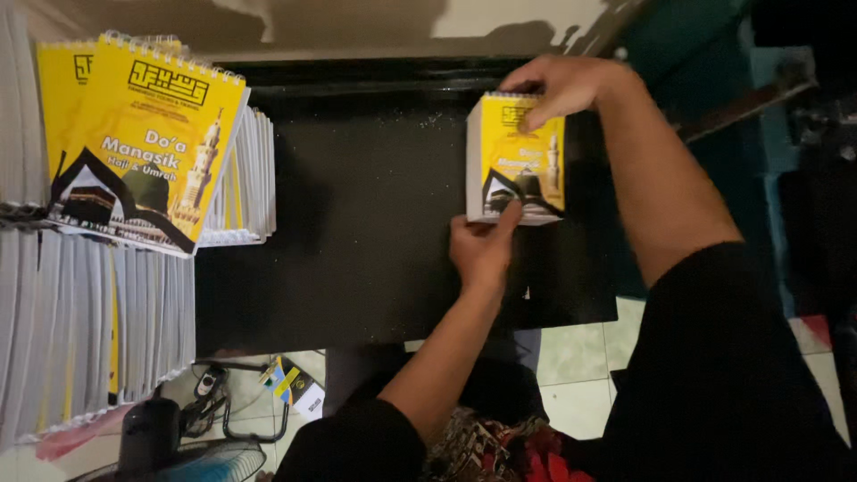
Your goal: The person picks up stacks of yellow spiral-bound notebooks from a table and places them onto a larger pile. They repeatedly grab bundles of the notebooks, align them, and add them to the growing stack on the right side of the workspace.
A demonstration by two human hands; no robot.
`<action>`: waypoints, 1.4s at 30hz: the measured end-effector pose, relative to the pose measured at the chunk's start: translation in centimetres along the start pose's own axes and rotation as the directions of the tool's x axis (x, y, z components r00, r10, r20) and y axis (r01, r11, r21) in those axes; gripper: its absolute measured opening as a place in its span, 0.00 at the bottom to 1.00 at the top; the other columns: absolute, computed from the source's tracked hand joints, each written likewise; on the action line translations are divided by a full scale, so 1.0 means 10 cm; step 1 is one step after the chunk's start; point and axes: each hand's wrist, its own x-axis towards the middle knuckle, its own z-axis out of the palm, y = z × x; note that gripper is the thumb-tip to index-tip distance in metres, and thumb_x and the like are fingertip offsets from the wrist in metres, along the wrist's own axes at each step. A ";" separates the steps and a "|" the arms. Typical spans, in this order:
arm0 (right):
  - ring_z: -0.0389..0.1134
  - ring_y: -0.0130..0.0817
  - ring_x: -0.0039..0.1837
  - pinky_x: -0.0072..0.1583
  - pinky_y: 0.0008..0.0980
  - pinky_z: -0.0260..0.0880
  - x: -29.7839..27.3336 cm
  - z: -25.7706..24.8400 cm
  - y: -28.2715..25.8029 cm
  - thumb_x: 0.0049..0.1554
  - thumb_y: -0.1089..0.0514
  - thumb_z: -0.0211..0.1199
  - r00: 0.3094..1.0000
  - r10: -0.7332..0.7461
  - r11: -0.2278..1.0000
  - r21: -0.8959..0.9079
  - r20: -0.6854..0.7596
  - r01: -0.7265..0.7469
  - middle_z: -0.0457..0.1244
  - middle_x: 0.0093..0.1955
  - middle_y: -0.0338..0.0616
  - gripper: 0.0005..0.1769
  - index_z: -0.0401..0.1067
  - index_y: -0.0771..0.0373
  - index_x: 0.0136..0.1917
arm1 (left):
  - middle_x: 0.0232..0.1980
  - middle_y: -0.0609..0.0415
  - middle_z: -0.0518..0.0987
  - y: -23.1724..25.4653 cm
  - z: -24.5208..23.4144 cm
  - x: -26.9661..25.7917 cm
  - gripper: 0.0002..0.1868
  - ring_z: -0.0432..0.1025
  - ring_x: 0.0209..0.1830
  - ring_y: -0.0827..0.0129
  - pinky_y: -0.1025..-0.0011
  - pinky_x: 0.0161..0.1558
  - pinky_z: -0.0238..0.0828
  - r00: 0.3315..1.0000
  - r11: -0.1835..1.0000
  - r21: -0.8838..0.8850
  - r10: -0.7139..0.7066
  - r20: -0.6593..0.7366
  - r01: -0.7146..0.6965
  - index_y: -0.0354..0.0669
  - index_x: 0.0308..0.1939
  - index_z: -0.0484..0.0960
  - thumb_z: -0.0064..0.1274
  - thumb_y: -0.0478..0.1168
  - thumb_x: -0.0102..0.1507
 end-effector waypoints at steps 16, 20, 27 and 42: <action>0.55 0.61 0.73 0.65 0.61 0.54 -0.60 0.52 0.19 0.57 0.40 0.67 0.799 -0.176 0.971 -0.235 -0.575 0.046 0.58 0.73 0.61 0.37 0.67 0.61 0.73 | 0.51 0.51 0.86 -0.13 0.43 -0.08 0.34 0.81 0.50 0.63 0.67 0.51 0.76 0.999 0.999 0.043 -0.017 -0.036 0.018 0.43 0.49 0.81 0.67 0.56 0.44; 0.52 0.56 0.74 0.66 0.55 0.54 -0.52 0.81 0.36 0.55 0.41 0.68 0.772 -0.219 0.971 -0.213 -0.597 0.111 0.53 0.74 0.52 0.37 0.66 0.58 0.72 | 0.48 0.52 0.86 0.00 0.33 -0.19 0.35 0.81 0.49 0.63 0.66 0.46 0.74 1.000 0.996 0.083 0.017 0.001 -0.017 0.42 0.48 0.85 0.64 0.59 0.42; 0.59 0.58 0.71 0.60 0.62 0.59 -0.49 0.80 0.20 0.52 0.34 0.67 0.800 -0.100 0.924 -0.354 -0.592 -0.147 0.57 0.73 0.53 0.42 0.67 0.52 0.74 | 0.76 0.51 0.62 0.26 -0.44 -0.59 0.61 0.59 0.76 0.63 0.64 0.70 0.57 0.940 0.986 0.156 -0.112 0.321 0.064 0.44 0.75 0.56 0.57 0.65 0.42; 0.66 0.38 0.67 0.65 0.38 0.67 0.18 0.33 -3.18 0.61 0.42 0.61 0.778 -0.571 0.796 0.054 -0.262 0.602 0.62 0.72 0.47 0.34 0.61 0.63 0.73 | 0.60 0.50 0.66 1.25 -2.61 -0.06 0.29 0.63 0.63 0.69 0.72 0.67 0.58 0.819 0.590 -0.569 0.444 -0.364 -0.572 0.38 0.58 0.66 0.56 0.42 0.56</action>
